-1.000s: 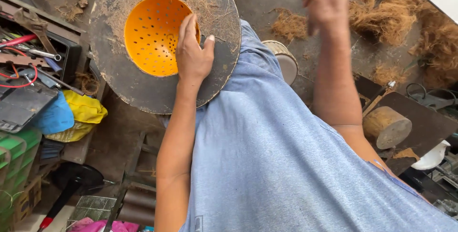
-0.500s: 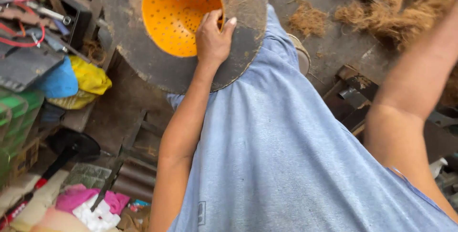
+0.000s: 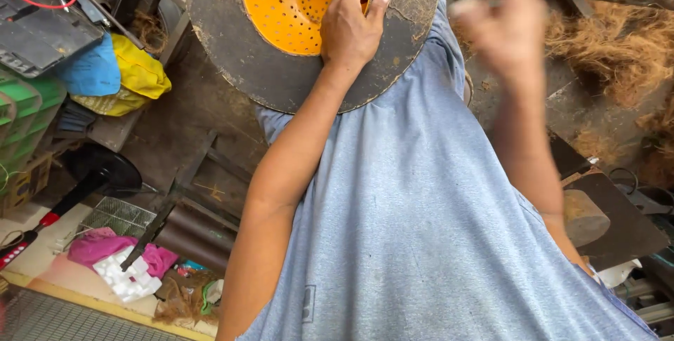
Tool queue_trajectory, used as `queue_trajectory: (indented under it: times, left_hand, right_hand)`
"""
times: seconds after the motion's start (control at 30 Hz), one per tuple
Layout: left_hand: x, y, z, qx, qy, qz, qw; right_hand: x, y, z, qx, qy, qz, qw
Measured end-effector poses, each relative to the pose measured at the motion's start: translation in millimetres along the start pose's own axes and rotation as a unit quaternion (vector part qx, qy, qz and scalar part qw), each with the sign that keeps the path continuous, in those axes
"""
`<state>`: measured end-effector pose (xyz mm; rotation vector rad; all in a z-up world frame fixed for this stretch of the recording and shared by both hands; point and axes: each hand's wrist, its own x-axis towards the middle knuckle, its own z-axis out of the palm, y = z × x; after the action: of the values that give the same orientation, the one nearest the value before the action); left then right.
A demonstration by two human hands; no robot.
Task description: Trimming the excess material from the edges of a circular fiber base using a hand knife.
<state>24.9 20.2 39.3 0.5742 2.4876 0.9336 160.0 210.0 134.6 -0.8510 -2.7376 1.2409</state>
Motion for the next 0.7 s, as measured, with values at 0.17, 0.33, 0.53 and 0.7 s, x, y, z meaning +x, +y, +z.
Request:
queue_trajectory:
  times: [0.17,0.33,0.53,0.7]
  left_hand:
    - [7,1,-6,-0.030,0.016,-0.035,0.999]
    - [10,0,-4,-0.049,0.028,-0.045,0.997]
    - [2,-10,-15,-0.094,0.018,0.029,0.995]
    - [-5,-13,-16,-0.075,-0.043,0.069,0.994]
  right_hand:
    - [9,-7,82,-0.024,-0.033,0.015,0.999]
    - [22,-9,83,-0.006,0.001,-0.018,1.000]
    - [21,-5,86,0.019,0.011,-0.023,0.999]
    - [19,20,79,0.274,-0.019,0.016,0.961]
